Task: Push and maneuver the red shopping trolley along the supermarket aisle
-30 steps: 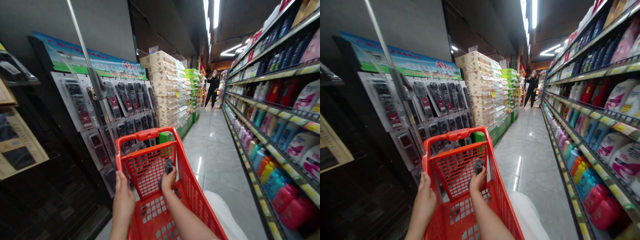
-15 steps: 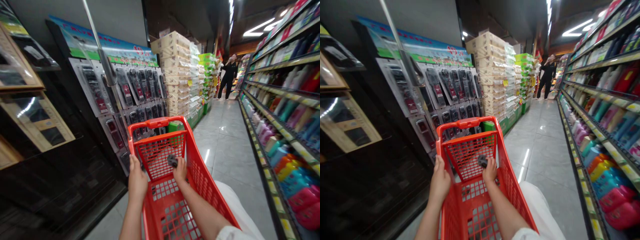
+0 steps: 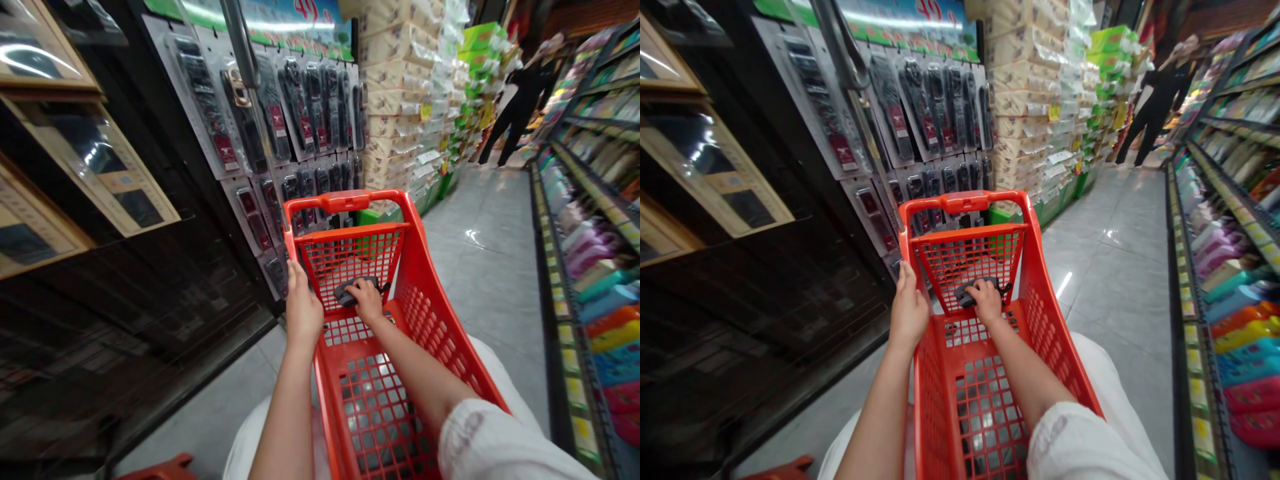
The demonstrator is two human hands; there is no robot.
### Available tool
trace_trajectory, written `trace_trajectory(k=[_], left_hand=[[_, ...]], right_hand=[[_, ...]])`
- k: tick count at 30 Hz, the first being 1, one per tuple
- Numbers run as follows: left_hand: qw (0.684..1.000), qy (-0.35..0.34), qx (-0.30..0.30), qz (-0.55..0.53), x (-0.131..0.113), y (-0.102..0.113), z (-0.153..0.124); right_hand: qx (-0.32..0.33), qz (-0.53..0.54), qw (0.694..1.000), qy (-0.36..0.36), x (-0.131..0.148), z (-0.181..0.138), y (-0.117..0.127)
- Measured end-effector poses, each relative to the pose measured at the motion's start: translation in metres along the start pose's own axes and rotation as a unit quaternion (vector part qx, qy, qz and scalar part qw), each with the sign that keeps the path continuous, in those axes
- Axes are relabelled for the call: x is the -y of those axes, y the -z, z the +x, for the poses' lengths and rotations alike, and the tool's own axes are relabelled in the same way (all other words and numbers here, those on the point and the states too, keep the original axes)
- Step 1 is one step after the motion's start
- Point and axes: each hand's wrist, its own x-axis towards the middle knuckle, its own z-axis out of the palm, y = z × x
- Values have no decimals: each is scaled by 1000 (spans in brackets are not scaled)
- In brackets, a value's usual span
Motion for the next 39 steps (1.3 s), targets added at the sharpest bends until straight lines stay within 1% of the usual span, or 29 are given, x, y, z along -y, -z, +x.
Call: trace_trajectory(k=[1, 3, 4, 5, 6, 7, 9, 11, 13, 15, 16, 17, 18, 19, 21, 22, 23, 24, 25, 27, 28, 29, 30, 33, 36, 39], left_hand=[[1000, 0, 1, 4, -1, 0, 0], [1000, -3, 0, 8, -2, 0, 0], [1000, -3, 1, 9, -2, 0, 0], [1000, -3, 2, 9, -2, 0, 0], [1000, -2, 3, 9, -2, -1, 0], [1000, -3, 4, 9, -2, -1, 0], [1000, -6, 4, 6, -1, -1, 0], [1000, -9, 1, 4, 0, -1, 0], [1000, -8, -1, 4, 1, -1, 1], [1000, -4, -3, 6, 3, -1, 1], [1000, -3, -4, 6, 4, -1, 2], [1000, -2, -7, 6, 5, -1, 2], [1000, -2, -9, 5, 6, -1, 2], [1000, -3, -10, 6, 7, 0, 2], [1000, -4, -8, 13, 7, 0, 2], [1000, -5, -6, 17, 7, 1, 2], [1000, -5, -4, 22, 7, 1, 3], [1000, -4, -3, 26, 7, 2, 3], [1000, -3, -3, 28, 6, 2, 4], [1000, 1, -6, 27, 7, 2, 6], [1000, 2, -7, 24, 7, 2, 7], [1000, 3, -8, 21, 8, 2, 7], [1000, 3, -10, 16, 9, 2, 8], [1000, -2, -16, 2, 13, 2, 9], [1000, -8, -17, 3, 16, 2, 9], [1000, -9, -20, 6, 16, 1, 9]], right_hand=[[-33, 10, 999, -36, 0, 0, 3], [-132, 38, 985, -105, 10, 12, 14], [-174, 51, 977, -116, 18, 23, 20], [-196, 60, 973, -102, 28, 35, 26], [-196, 62, 976, -74, 38, 46, 31], [-182, 59, 981, -44, 48, 55, 33], [-121, 37, 992, 20, 63, 63, 29], [-41, 2, 996, 81, 67, 57, 16], [51, -35, 986, 154, 58, 39, -3], [141, -66, 963, 218, 39, 17, -17], [172, -79, 955, 230, 28, 5, -21], [189, -89, 953, 221, 15, -5, -22], [195, -97, 957, 189, 3, -15, -21], [187, -102, 968, 131, -8, -23, -18], [134, -93, 986, -39, -26, -36, -10], [94, -70, 985, -129, -32, -40, -6], [41, -28, 975, -218, -34, -42, -4], [-19, 25, 953, -302, -34, -42, -3], [-77, 78, 921, -373, -32, -39, -4], [-163, 157, 850, -476, -23, -27, -7], [-190, 178, 819, -511, -17, -18, -9], [-208, 188, 797, -535, -11, -7, -9], [-220, 197, 783, -547, -6, 5, -8], [-274, 238, 754, -547, 1, 45, 7], [-333, 264, 750, -506, 1, 81, 33], [-401, 292, 756, -426, 4, 97, 53]])
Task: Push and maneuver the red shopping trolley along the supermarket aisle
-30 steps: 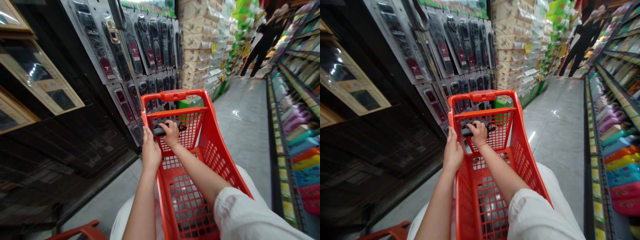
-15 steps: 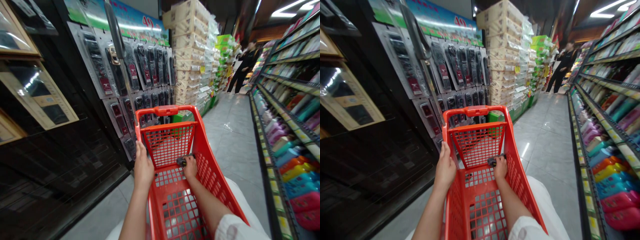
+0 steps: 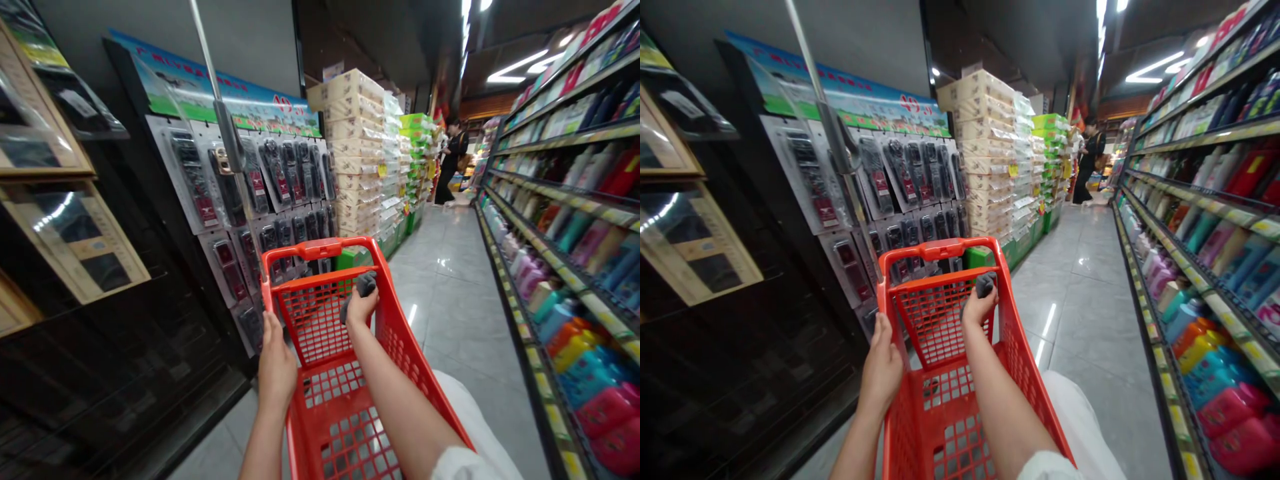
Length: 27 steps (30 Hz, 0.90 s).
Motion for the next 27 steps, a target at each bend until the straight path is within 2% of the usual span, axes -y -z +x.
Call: trace_trajectory(k=[3, 5, 8, 10, 13, 16, 22, 24, 27], left_hand=[[1000, 3, -3, 6, 0, -1, 1], [1000, 5, -8, 7, 1, -1, 2], [1000, 1, -13, 0, 3, -1, 1], [1000, -5, -12, -3, 4, -1, 1], [1000, -9, -13, -6, 4, -1, 0], [1000, -13, -19, -15, 3, -3, -1], [1000, -5, -2, 7, -1, -3, 0], [1000, -3, 2, 20, -1, -1, 1], [1000, -4, -5, 24, 1, 1, 1]], right_hand=[[49, 71, 992, 89, 6, -5, 9], [75, 74, 986, 129, 8, -8, 20], [63, 9, 978, 197, 23, -2, 38], [88, -96, 962, 241, 41, 7, 48], [171, -285, 899, 284, 70, 13, 54], [240, -385, 822, 345, 96, -5, 46], [341, -365, 737, 455, 131, -78, 14], [355, -360, 714, 484, 134, -84, 10], [352, -369, 692, 511, 127, -65, 18]])
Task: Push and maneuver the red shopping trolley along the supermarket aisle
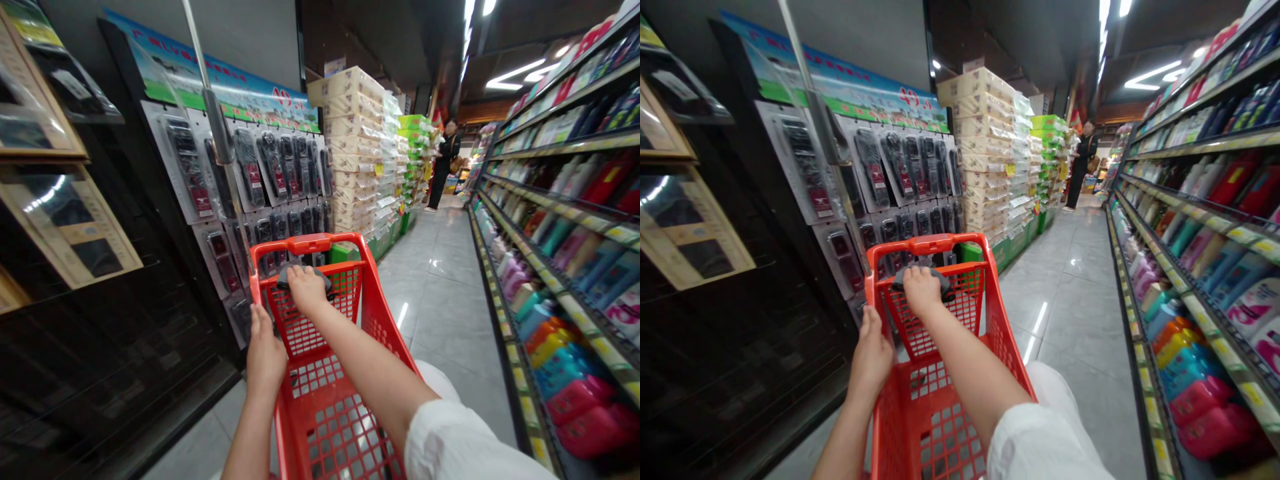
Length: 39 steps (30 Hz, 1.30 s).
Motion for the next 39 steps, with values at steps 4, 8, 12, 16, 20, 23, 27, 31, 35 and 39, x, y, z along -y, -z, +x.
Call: trace_trajectory(k=[4, 8, 12, 16, 20, 23, 27, 31, 35, 39], left_hand=[[1000, -5, -8, -6, 2, 2, 0], [1000, 2, 0, 1, -1, 4, 1], [1000, 15, -3, -8, -6, 3, 0], [1000, 14, -3, -13, -11, 4, -2], [1000, 11, 8, 1, -13, 5, -5], [1000, 10, 8, 4, -12, 4, -5], [1000, 10, -8, -20, -10, 2, -6], [1000, 9, 0, -15, -9, 2, -8], [1000, 9, -5, -12, -10, 1, -10], [1000, 10, -3, -2, -12, 0, -11]], right_hand=[[4, -40, 998, -52, -61, -17, 2], [5, -73, 988, -133, -111, -27, 3], [13, -82, 981, -174, -122, -27, 4], [63, -73, 975, -202, -116, -39, 10], [166, -28, 971, -170, -119, -61, 13], [222, -8, 963, -151, -113, -70, -1], [264, 2, 952, -152, -89, -92, -41], [309, 10, 937, -164, -70, -145, -90], [325, -9, 913, -247, -52, -178, -136], [341, 11, 903, -259, -11, -165, -162]])
